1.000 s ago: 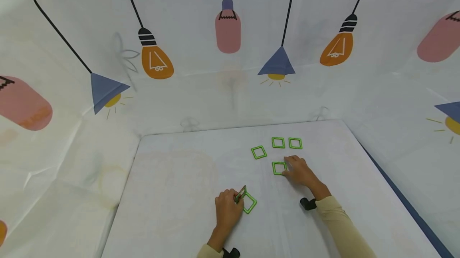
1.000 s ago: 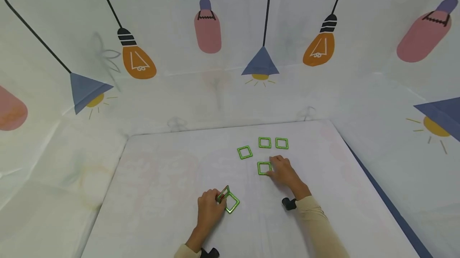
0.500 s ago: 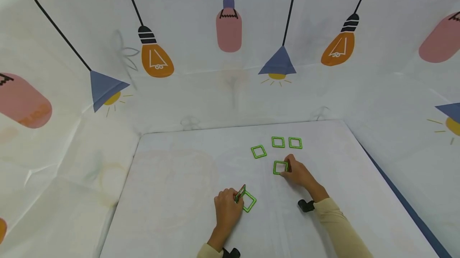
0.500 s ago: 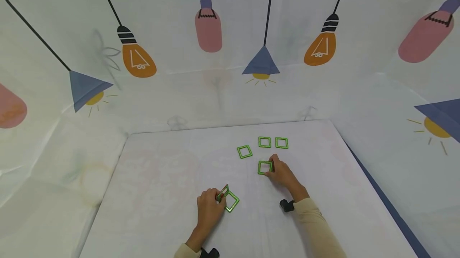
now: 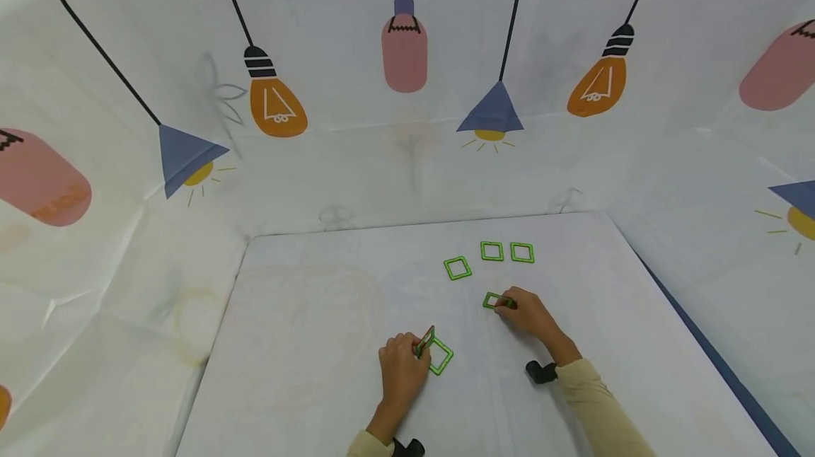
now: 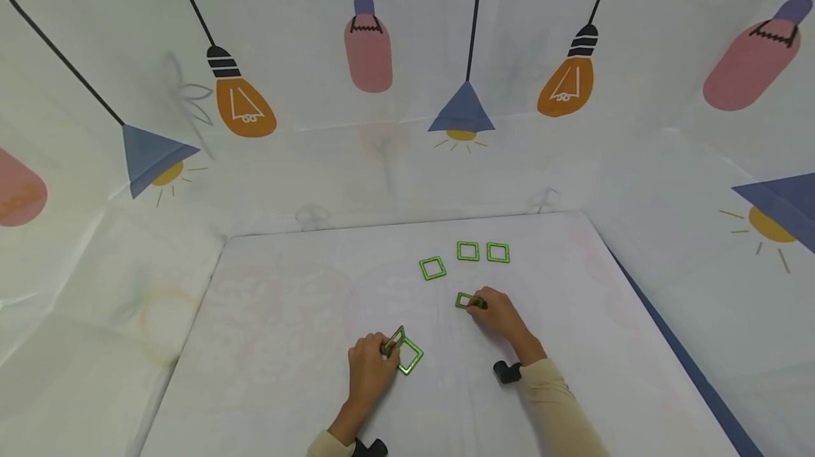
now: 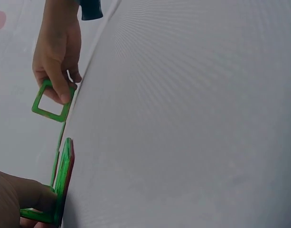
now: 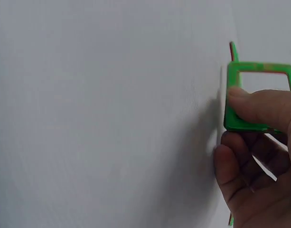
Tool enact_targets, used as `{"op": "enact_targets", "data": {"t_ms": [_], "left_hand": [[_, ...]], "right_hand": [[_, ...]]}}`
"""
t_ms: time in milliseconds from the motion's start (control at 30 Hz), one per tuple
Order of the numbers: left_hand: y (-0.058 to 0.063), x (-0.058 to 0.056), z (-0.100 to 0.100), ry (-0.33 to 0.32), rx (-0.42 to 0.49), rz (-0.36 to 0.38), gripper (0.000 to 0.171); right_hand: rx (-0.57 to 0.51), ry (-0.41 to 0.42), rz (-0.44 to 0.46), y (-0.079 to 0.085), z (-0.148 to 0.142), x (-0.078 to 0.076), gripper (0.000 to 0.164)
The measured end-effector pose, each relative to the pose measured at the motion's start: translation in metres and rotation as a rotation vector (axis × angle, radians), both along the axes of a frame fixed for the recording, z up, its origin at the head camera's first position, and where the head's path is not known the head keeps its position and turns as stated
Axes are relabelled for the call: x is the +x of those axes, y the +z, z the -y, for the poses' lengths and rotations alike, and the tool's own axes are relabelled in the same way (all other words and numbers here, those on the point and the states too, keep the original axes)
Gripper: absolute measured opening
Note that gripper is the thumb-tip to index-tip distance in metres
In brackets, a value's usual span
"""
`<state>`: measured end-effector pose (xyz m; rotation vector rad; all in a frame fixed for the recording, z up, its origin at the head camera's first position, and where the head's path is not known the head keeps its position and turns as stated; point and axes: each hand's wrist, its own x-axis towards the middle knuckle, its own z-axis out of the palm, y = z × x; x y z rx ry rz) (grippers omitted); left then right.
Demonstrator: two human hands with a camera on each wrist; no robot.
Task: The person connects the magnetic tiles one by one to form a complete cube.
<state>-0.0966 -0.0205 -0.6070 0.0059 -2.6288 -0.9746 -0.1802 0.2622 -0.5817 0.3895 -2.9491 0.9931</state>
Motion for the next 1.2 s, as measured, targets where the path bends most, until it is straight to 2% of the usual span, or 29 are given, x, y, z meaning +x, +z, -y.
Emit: {"op": "enact_targets", "data": {"t_ms": [133,300,433,533,900,1067,1200], "left_hand": [[-0.002,-0.001,0.000,0.001,0.006,0.001,0.017],[-0.003,-0.003,-0.001,0.002,-0.001,0.012,0.016],[-0.004,-0.004,-0.001,0.000,0.001,0.034,0.016],[-0.003,-0.004,-0.001,0.006,0.000,0.040,0.015],[0.002,-0.005,-0.003,0.030,0.009,0.083,0.014],[0.002,-0.005,-0.003,0.037,0.008,0.082,0.014],[0.001,-0.005,-0.003,0.037,-0.001,0.081,0.014]], "right_hand": [[-0.046,0.008,-0.041,0.003,0.018,0.013,0.011],[-0.044,0.004,-0.091,0.006,0.046,0.029,0.013],[-0.049,-0.013,-0.110,0.003,0.066,0.040,0.014],[-0.058,0.007,-0.143,0.000,0.077,0.046,0.015],[-0.074,0.105,-0.224,-0.001,0.096,0.055,0.015],[-0.063,0.121,-0.215,-0.004,0.099,0.057,0.016],[-0.056,0.126,-0.173,-0.004,0.101,0.058,0.011]]}}
